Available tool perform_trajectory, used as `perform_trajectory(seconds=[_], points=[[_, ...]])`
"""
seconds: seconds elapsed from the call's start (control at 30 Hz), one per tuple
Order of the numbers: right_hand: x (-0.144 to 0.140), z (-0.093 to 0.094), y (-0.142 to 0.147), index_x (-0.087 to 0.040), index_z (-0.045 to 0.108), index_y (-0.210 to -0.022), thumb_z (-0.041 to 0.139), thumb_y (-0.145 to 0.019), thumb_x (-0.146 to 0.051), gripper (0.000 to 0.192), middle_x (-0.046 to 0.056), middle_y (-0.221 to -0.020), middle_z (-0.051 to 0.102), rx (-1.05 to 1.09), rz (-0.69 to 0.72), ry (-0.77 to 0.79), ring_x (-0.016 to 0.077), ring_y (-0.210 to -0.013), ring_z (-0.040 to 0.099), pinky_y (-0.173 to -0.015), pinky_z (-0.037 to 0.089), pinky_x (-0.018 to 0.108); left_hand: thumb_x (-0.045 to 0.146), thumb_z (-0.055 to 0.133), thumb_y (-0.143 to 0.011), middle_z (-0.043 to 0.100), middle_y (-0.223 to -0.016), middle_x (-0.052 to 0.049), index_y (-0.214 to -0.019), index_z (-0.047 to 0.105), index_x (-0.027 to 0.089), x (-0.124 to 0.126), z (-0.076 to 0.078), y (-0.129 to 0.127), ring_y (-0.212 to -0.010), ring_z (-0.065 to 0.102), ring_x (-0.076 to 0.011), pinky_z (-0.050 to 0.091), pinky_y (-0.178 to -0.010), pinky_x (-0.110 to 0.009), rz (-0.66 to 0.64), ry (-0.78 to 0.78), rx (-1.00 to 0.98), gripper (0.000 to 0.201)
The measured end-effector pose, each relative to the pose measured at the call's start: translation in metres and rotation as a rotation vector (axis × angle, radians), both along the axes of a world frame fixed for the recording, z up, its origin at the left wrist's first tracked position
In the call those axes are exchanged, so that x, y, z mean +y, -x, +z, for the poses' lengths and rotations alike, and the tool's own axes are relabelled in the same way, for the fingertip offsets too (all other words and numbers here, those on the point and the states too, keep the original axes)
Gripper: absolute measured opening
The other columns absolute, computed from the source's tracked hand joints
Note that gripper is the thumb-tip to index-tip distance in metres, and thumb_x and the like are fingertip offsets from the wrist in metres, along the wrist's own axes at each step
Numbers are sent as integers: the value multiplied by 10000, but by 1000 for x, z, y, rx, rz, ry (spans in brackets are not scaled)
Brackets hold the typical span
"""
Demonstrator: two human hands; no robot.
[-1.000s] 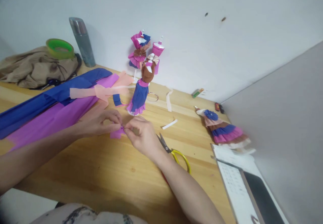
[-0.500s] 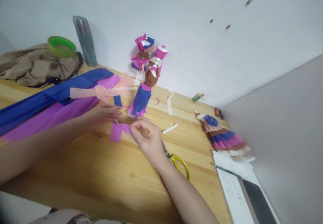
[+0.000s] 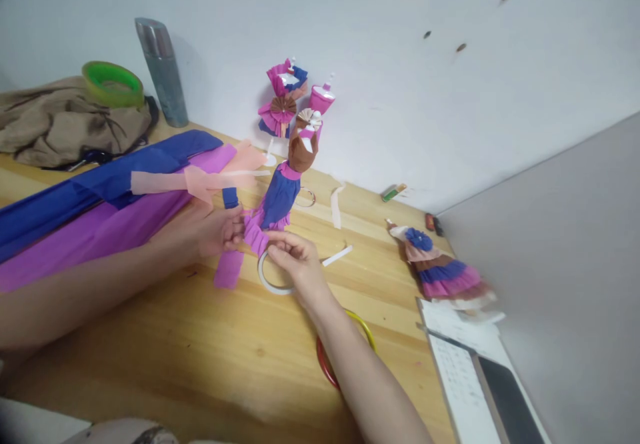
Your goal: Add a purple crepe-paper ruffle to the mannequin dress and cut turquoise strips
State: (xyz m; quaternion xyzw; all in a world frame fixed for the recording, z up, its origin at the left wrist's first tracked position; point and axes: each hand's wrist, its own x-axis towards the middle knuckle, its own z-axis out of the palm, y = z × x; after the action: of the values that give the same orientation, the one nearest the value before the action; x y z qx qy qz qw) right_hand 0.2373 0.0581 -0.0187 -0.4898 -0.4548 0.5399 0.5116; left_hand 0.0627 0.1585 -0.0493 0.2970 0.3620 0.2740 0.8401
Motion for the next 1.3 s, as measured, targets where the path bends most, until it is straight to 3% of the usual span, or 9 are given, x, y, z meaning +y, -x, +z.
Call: perform_trajectory(seconds=[0.13,0.27,0.4,0.9,1.1,1.3], points=[[2,-2,-5,-188,766,-810,825,-621,-383,277,-11,-594,590,31,37,51,84,-495,373,-494,251,246,479,473,-947,489,-520,17,-769,552,159,-6,5,-6,-346,433,-98,264,-309,-179,13,65,-14,375],[6,-6,-8,-174,758,-838,835,-613,-375,311,-59,-496,469,54,8,93,55,-440,268,-458,150,236,412,441,-977,502,-557,23,-853,580,155,-12,16,-11,-337,390,-70,228,-293,-152,66,102,-94,317],[10,-9,-10,-169,714,-798,838,-596,-375,314,-74,-487,440,73,-43,115,45,-424,230,-452,112,237,353,504,-959,519,-586,17,-820,578,153,-15,16,-11,-334,365,-54,219,-281,-137,99,140,-149,254],[9,-15,-7,-187,658,-834,788,-652,-371,289,-91,-485,400,-24,-85,58,66,-434,277,-467,159,237,446,487,-955,561,-628,8,-888,586,155,-15,7,-5,-320,388,-58,221,-279,-148,95,140,-146,315],[9,-20,-8,-192,670,-885,747,-691,-363,270,-94,-518,373,-114,-90,-44,74,-458,281,-484,198,244,354,552,-924,448,-497,49,-777,558,170,-21,14,-3,-336,429,-79,232,-282,-147,100,97,-33,236],[8,-20,-9,-185,682,-914,711,-725,-350,252,-84,-530,376,-254,-81,-123,91,-490,319,-506,253,252,235,649,-797,541,-526,16,-714,542,165,-25,16,1,-367,480,-87,266,-302,-159,114,68,27,152]])
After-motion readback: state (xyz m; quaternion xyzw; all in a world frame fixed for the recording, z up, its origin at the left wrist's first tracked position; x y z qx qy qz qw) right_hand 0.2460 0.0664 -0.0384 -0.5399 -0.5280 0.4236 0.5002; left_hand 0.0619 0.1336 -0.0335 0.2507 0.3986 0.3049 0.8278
